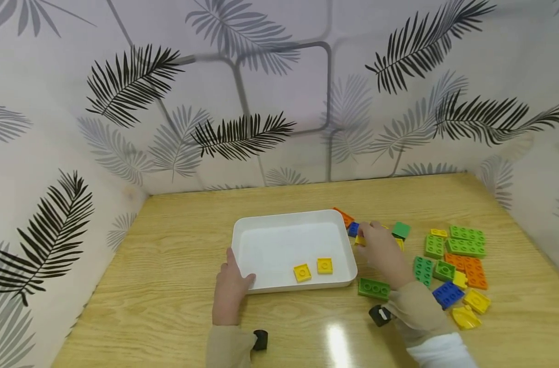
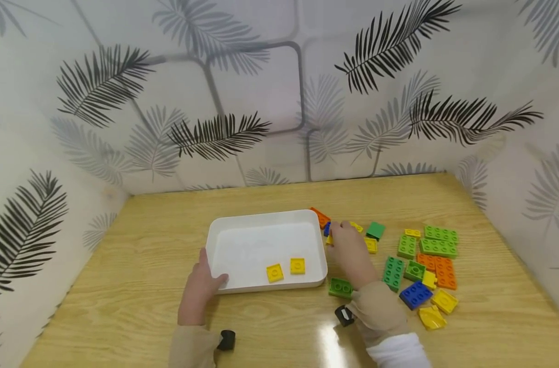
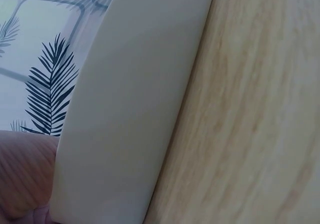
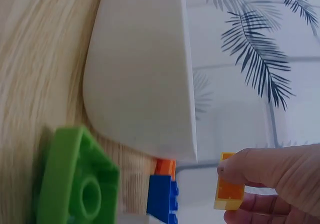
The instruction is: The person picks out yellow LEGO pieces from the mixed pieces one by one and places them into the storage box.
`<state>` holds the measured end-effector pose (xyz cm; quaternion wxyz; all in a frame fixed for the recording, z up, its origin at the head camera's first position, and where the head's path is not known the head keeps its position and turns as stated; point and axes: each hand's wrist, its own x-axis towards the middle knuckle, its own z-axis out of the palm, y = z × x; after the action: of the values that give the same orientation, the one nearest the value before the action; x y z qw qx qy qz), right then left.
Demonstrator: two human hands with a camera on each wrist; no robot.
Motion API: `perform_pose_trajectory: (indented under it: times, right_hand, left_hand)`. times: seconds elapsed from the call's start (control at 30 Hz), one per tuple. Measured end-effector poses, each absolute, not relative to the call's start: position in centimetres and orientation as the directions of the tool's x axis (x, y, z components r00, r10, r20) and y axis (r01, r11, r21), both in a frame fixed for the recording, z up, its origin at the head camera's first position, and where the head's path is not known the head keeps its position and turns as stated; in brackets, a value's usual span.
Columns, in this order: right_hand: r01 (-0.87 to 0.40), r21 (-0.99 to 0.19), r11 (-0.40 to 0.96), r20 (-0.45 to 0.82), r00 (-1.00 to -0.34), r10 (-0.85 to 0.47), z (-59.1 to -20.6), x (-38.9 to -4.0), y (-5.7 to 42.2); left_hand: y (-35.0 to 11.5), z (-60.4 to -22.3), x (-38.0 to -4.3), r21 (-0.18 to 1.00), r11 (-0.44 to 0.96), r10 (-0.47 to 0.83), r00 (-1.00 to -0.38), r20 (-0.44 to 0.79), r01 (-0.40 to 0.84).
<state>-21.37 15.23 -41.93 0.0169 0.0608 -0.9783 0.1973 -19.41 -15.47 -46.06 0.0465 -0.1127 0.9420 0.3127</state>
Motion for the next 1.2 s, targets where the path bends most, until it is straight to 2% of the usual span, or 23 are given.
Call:
perform_pose_trajectory:
  times: [0.43,0.73,1.0,1.2]
  right_hand:
    - [-0.192,-0.399,0.897,0.064,-0.981,-0.182,-42.0,-22.0,11.1]
    - [-0.184,-0.358,0.915,-0.019,-0.979,-0.204,-42.5,-22.7,8.5]
    - [-0.236,-0.331,0.914,0.01,-0.969,-0.246,-43.0,-22.8,6.8]
    - [-0.264,-0.31,0.913,0.01,-0.962,-0.274,-43.2,-22.8,5.8]
  left_hand:
    - [-15.6,-46.0,-19.5,0.593,0.767,-0.19,-0.969,-0.158,-0.247]
    - [-15.5,-46.0,-19.4,0.6,0.753,-0.206,-0.963,-0.172,-0.268]
    - [-15.6,-46.3,-19.2,0.598,0.769,-0.197,-0.973,-0.117,-0.228]
    - [-15.5,-45.9,-19.1,0.594,0.772,-0.179,-0.974,-0.137,-0.226]
